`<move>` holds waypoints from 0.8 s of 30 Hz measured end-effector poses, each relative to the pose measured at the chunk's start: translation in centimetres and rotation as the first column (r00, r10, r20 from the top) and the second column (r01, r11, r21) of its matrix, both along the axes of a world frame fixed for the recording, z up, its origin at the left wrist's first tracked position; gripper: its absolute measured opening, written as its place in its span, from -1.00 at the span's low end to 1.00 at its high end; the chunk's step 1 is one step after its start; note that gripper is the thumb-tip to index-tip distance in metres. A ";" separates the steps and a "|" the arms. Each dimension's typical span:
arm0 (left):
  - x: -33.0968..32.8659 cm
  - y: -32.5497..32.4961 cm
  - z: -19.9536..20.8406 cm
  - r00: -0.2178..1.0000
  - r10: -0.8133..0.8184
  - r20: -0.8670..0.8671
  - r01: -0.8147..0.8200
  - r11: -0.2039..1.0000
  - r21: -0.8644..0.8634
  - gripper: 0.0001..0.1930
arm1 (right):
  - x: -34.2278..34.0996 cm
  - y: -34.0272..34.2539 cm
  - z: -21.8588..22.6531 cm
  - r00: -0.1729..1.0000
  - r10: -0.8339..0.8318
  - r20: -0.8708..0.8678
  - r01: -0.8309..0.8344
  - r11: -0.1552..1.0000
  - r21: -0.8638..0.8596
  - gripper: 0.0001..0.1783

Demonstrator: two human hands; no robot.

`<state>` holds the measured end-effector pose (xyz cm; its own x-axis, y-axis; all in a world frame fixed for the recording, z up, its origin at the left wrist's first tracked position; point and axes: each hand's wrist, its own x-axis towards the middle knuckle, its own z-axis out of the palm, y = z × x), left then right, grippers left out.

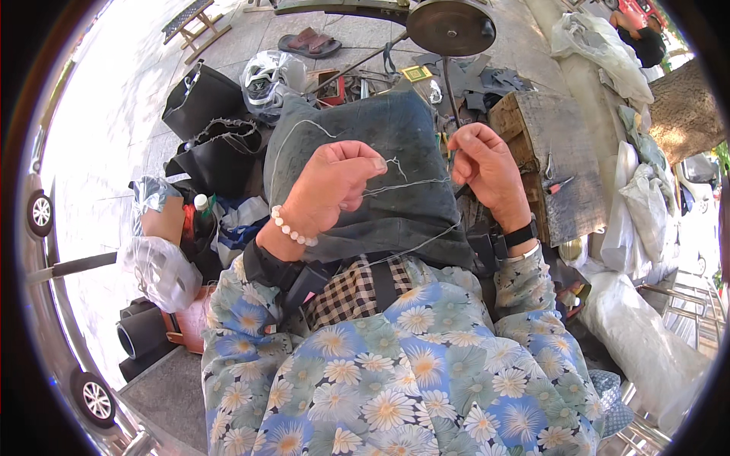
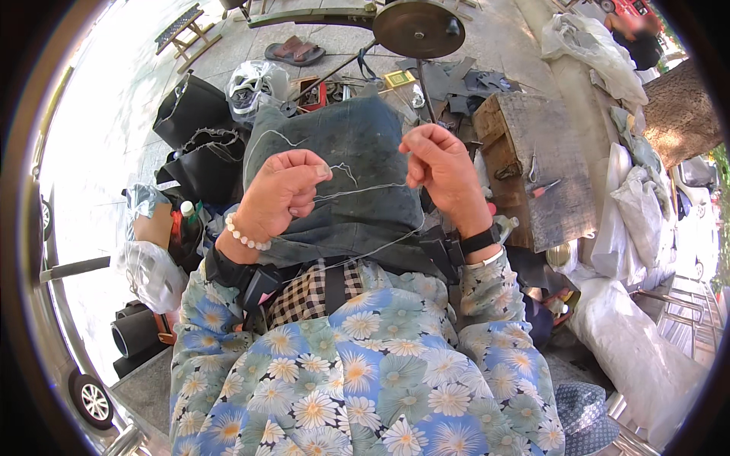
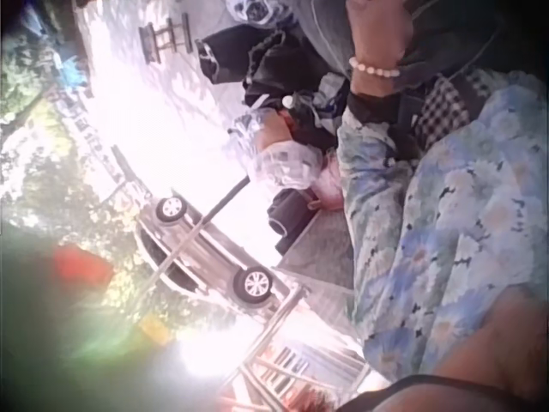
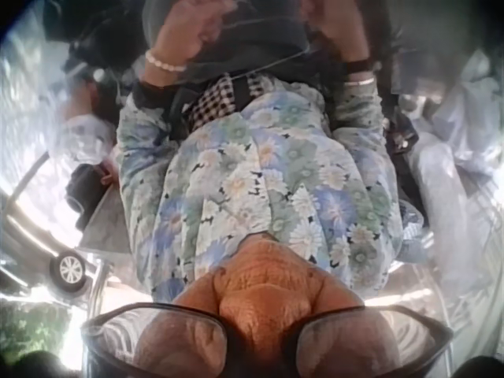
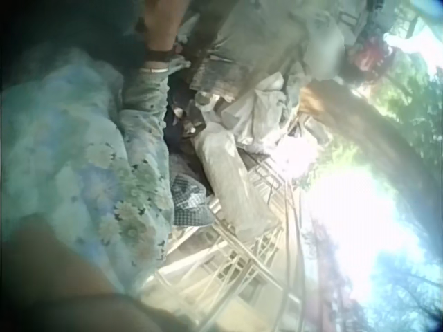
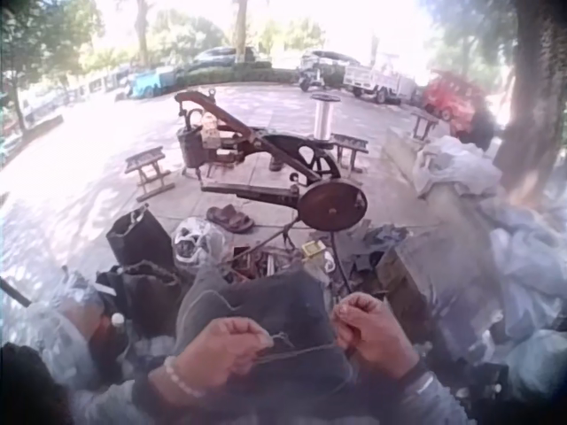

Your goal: The person pulls a length of thread from a spool and threads a needle by hand. They briefly pick up a pair of glasses from a wooden box before continuing to work with the needle and thread.

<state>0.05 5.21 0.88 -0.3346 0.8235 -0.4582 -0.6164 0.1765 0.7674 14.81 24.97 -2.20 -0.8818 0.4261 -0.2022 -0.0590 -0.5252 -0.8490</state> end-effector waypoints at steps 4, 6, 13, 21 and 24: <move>0.0 0.0 0.6 0.998 -0.046 -0.047 0.045 0.999 -0.015 -0.93 | -0.5 -0.9 1.4 0.945 0.249 0.214 -0.309 0.894 0.323 -0.81; 0.1 0.1 0.8 0.997 -0.048 -0.053 0.047 0.999 -0.012 -0.93 | -0.9 -1.4 1.8 0.911 0.329 0.248 -0.388 0.889 0.244 -0.78; 0.3 0.0 0.8 0.992 -0.072 -0.103 0.078 0.995 0.064 -0.92 | -0.9 -1.9 1.1 0.860 0.486 0.157 -0.454 0.868 -0.201 -0.67; 0.4 0.3 0.5 0.994 -0.078 -0.071 0.084 0.993 0.089 -0.92 | -0.9 -2.3 1.1 0.870 0.459 0.182 -0.442 0.888 -0.127 -0.73; 0.5 0.4 0.4 0.995 -0.074 -0.060 0.080 0.992 0.098 -0.92 | -0.9 -2.4 0.7 0.871 0.469 0.147 -0.442 0.878 -0.182 -0.75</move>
